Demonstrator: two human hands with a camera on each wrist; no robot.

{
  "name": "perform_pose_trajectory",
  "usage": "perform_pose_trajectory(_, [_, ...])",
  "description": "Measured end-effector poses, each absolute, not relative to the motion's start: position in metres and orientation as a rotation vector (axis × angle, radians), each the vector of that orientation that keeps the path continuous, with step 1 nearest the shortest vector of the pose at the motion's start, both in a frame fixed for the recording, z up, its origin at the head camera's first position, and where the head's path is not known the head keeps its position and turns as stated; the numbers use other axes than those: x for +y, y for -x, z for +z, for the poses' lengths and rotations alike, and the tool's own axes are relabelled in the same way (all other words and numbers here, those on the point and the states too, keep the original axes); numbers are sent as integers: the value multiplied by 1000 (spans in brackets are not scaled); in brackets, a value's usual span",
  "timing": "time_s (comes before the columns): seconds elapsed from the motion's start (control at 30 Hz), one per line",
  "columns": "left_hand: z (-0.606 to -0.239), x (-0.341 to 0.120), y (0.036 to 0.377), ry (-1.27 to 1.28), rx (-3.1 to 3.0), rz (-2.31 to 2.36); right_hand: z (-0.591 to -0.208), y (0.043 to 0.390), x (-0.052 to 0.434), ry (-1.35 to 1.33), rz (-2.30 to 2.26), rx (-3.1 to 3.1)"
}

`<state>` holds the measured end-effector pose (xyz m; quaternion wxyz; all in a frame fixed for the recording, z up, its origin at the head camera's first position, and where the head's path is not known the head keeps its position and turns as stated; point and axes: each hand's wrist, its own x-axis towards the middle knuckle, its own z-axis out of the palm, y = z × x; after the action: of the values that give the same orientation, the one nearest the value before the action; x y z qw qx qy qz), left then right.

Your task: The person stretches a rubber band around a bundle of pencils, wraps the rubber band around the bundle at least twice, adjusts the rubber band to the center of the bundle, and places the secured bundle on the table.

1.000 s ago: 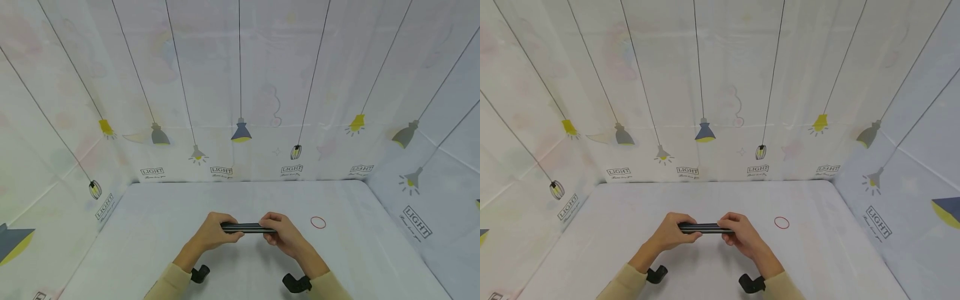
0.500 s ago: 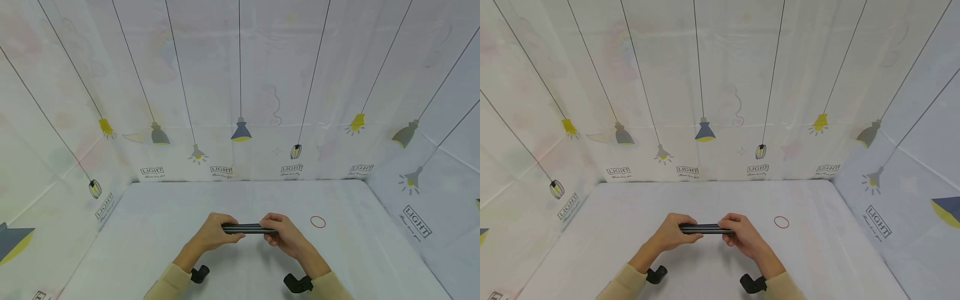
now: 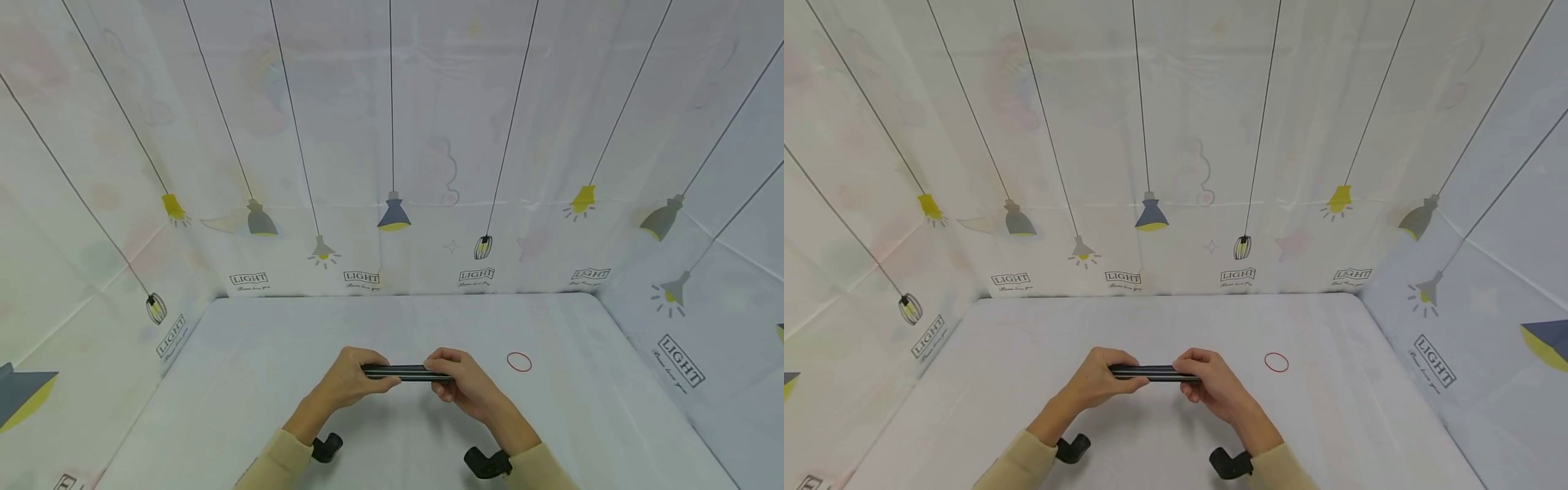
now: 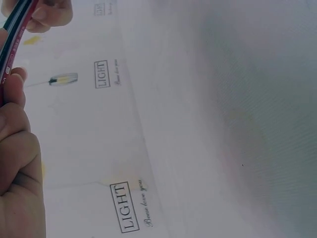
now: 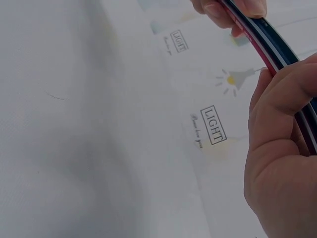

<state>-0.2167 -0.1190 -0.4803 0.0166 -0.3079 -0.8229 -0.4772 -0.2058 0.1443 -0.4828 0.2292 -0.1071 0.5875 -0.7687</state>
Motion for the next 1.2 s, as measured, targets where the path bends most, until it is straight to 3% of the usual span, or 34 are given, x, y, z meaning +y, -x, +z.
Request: perform_pose_trajectory(1.2, [-485, -127, 214, 918, -2556, -1424, -462, 199, 176, 349, -1783, 2255])
